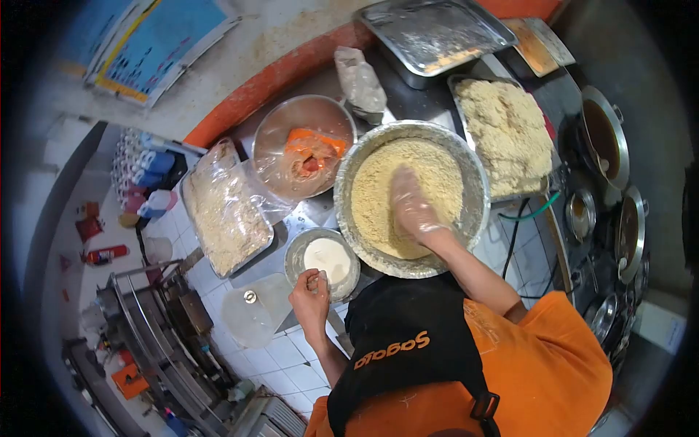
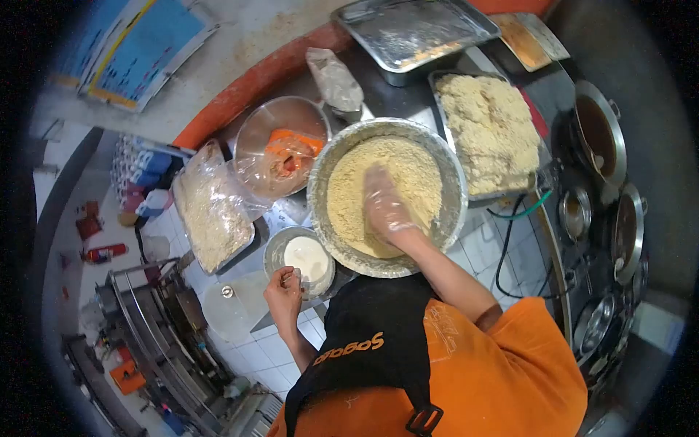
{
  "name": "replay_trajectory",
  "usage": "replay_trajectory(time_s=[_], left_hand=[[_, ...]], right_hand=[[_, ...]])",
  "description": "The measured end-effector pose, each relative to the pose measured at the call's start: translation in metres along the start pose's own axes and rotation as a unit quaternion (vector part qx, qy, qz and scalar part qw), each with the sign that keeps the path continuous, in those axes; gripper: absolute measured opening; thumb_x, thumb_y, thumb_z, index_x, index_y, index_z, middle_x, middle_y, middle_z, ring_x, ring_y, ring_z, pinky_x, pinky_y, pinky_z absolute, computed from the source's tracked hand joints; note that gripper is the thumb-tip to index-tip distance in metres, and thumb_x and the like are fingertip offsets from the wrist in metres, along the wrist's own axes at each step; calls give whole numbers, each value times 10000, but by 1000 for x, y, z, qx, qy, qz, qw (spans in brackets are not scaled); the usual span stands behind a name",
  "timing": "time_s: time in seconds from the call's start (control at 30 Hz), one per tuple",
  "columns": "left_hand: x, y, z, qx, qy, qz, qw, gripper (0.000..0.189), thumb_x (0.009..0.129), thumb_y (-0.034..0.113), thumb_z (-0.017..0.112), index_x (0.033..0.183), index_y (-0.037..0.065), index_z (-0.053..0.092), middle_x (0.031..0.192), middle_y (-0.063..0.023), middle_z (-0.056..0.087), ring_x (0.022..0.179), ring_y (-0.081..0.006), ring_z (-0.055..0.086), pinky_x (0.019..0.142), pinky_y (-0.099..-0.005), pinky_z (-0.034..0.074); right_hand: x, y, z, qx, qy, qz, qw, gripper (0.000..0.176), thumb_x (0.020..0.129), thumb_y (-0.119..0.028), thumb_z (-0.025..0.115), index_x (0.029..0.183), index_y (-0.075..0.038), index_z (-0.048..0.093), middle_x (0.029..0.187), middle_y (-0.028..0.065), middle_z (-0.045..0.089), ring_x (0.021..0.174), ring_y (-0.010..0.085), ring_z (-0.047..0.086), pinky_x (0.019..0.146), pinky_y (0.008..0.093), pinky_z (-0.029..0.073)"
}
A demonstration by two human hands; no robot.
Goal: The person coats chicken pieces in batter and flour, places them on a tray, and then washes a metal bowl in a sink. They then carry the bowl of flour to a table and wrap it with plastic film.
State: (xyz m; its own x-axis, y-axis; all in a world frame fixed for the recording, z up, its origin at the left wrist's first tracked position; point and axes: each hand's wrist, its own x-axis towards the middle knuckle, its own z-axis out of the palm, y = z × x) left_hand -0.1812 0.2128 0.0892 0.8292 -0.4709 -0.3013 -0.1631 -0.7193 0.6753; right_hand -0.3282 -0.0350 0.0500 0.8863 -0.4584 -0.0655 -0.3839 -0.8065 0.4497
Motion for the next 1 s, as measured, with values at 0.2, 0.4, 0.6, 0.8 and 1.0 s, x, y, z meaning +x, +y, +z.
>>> replay_trajectory(time_s=[0.2, 0.4, 0.6, 0.8, 1.0], left_hand=[[-2, 0, -6, -18, -15, -13, 1000, 272, 891, 180, 690, 1026, -55, 674, 874, -169, 722, 720, -205, 707, 632, -327, 556], [2, -8, 0, -10, -27, 23, 999, 284, 898, 176, 688, 1047, -65, 666, 891, -153, 711, 694, -175, 687, 563, -300, 560], [3, -8, 1, -4, -37, 31, 999, 295, 894, 187, 692, 1050, -62, 668, 888, -155, 710, 683, -177, 678, 553, -300, 542], [3, -3, -2, 18, -32, 25, 999, 276, 886, 190, 685, 1031, -45, 683, 902, -189, 732, 810, -259, 732, 728, -343, 550], [0, -15, -1, 14, -27, 63, 998, 299, 890, 196, 683, 1060, -49, 668, 887, -150, 724, 663, -175, 679, 586, -308, 529]], right_hand=[[-8, 3, 54, 344, -80, 45, 935, 562, 958, -76, 327, 1467, 139, 222, 1550, 321, 206, 1453, 410, 240, 1195, 424, 247], [-5, 53, 7, 553, -102, 287, 775, 561, 929, -319, 569, 1287, 109, 517, 1355, 294, 512, 1262, 385, 514, 1068, 414, 414], [5, 28, 58, 606, -187, 273, 724, 742, 878, -544, 624, 1240, 99, 554, 1273, 270, 576, 1196, 377, 564, 1022, 412, 438], [5, 14, 67, 794, -59, 318, 515, 782, 880, -382, 698, 1407, 109, 394, 1358, 290, 516, 1273, 361, 517, 1022, 414, 442], [-1, 36, 43, 865, -3, 420, 274, 946, 876, -334, 740, 1531, 34, 166, 1451, 235, 421, 1178, 298, 573, 907, 359, 521]])
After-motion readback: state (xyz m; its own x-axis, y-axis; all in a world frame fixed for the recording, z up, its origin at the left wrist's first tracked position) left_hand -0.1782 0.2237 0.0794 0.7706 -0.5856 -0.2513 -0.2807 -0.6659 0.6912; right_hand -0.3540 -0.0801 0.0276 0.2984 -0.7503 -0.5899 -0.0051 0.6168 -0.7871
